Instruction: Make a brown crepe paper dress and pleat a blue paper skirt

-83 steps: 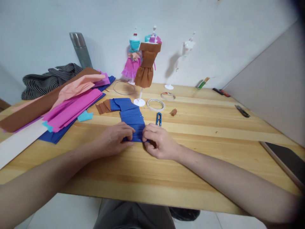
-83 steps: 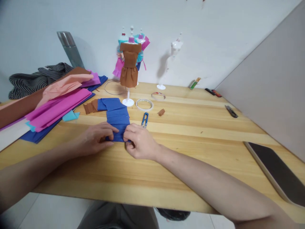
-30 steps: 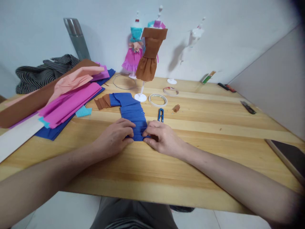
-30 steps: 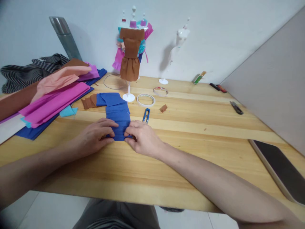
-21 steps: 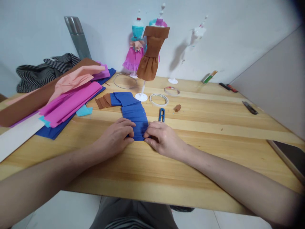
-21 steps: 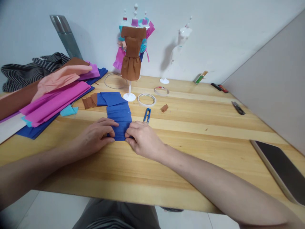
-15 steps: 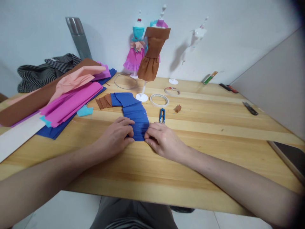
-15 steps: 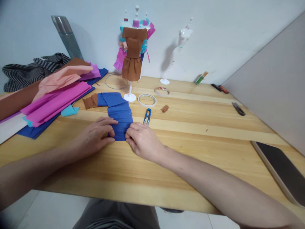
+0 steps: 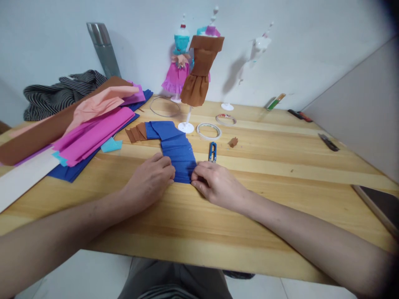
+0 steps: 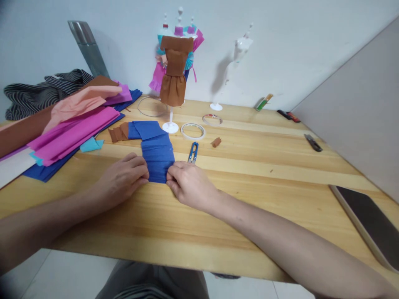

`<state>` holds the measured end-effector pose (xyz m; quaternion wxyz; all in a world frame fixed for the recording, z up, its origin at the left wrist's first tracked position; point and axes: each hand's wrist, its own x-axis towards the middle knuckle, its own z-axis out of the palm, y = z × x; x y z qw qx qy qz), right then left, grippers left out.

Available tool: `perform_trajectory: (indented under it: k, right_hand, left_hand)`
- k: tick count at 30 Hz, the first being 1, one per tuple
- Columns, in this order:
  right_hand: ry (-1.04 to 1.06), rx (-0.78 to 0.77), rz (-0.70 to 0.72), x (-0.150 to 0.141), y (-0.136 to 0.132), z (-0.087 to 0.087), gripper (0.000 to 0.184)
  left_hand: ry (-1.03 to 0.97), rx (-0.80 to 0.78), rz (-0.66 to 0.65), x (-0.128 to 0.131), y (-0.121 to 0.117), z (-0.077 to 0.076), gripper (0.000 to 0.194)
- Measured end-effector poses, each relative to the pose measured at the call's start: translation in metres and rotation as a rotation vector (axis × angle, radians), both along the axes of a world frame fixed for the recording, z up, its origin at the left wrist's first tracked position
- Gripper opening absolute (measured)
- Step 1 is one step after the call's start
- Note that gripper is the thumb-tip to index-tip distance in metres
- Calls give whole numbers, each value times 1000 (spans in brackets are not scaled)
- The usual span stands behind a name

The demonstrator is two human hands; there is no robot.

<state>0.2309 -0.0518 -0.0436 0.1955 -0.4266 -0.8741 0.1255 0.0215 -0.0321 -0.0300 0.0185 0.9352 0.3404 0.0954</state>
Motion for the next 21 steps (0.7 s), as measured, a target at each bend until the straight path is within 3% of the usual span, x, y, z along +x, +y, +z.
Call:
perform_trajectory:
  k: [6, 14, 21]
  right_hand:
    - [-10, -20, -26, 0, -1, 1, 9]
    - [-26, -77, -107, -1, 1, 2, 8]
    - [-41, -92, -189, -2, 1, 1, 7]
  left_hand:
    - [36, -34, 29, -1, 0, -4, 19]
    - [-105, -184, 106, -1, 4, -3, 15]
    - [-145, -176, 203, 4, 2, -5, 13]
